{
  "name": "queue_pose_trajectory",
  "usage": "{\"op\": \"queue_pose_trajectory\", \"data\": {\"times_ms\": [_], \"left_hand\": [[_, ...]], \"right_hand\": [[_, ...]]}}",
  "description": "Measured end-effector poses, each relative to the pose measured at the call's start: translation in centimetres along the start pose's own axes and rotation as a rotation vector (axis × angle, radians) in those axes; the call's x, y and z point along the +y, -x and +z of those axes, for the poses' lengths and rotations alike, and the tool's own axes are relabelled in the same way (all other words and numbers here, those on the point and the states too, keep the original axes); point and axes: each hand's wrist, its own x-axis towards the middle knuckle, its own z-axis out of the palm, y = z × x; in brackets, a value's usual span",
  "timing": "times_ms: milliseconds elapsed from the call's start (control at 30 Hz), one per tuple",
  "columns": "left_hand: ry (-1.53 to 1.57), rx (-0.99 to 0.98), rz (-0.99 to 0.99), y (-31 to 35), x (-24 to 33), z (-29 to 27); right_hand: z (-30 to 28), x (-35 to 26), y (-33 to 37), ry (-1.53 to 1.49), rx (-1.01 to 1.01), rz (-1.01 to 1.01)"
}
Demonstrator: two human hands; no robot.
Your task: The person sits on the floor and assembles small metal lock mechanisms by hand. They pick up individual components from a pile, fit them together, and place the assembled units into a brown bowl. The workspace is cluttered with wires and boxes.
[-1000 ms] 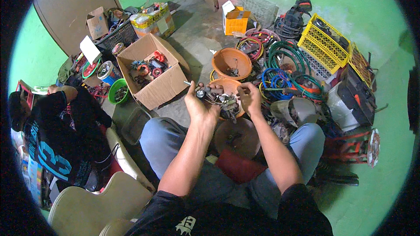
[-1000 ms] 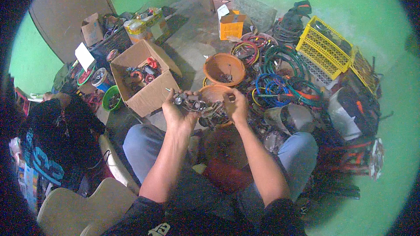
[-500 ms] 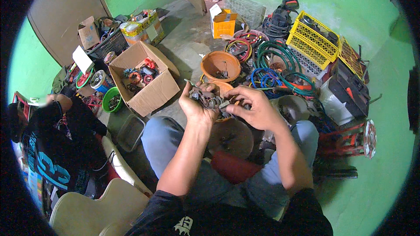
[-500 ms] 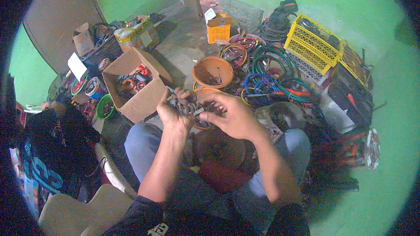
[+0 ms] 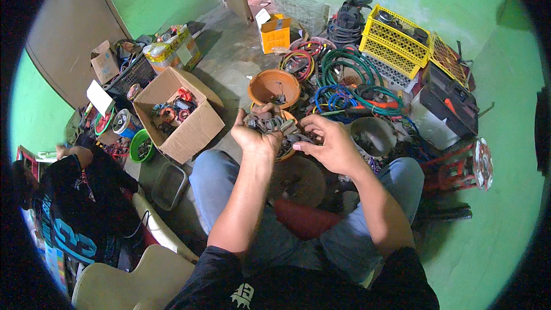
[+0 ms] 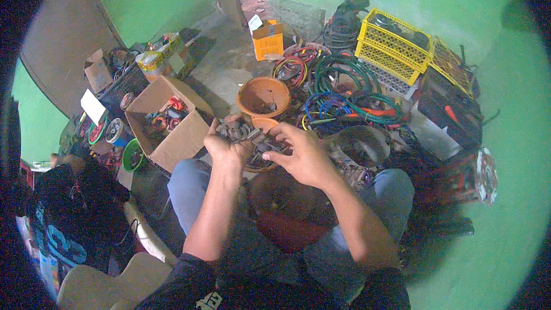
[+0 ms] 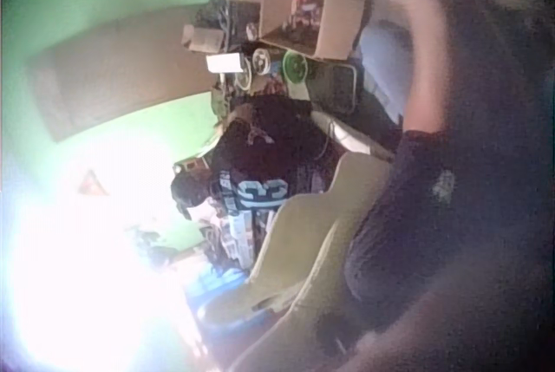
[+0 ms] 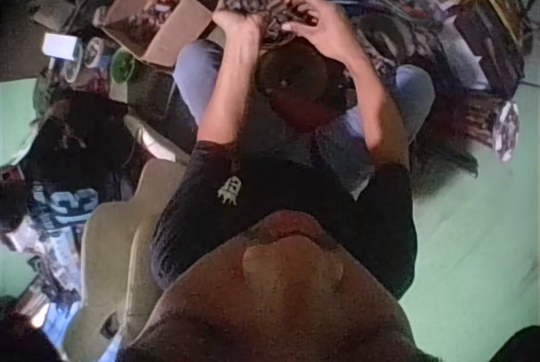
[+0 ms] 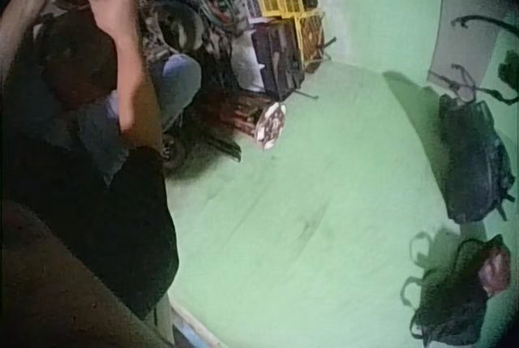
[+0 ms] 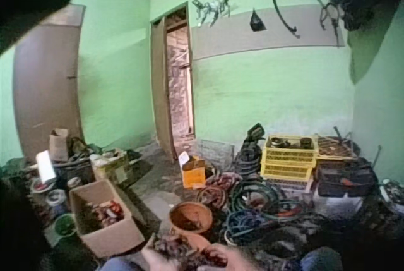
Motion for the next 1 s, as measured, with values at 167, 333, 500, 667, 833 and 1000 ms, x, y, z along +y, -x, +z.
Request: {"op": "queue_pose_trajectory", "data": {"times_ms": [167,333,500,667,833,1000], "left_hand": [[-0.023,-0.002,0.001,-0.3,-0.6,0.1],[0.069,0.000,-0.076,-0.7,-0.9,-0.1],[0.131,-0.018,-0.175,-1.0,-0.3,-0.5],[0.036,-0.006,-0.096,-0.6,-0.2,0.0],[-0.026,0.001,-0.043,-1.2,0.6,-0.4],[0.022,-0.075,-0.040,-0.5,2.2,0.1]], "right_hand": [[-0.7,0.6,0.7,-0.170,0.020,0.114],[-0.4,2.2,0.6,-0.414,0.070,0.060],[-0.4,1.6,0.7,-0.667,0.074,0.135],[-1.2,1.4,0.5,-0.739,0.074,0.193],[-1.3,1.5,0.3,-0.793,0.049,0.229],[-3.1,2.1,0.4,-0.986,0.096,0.230]]}}
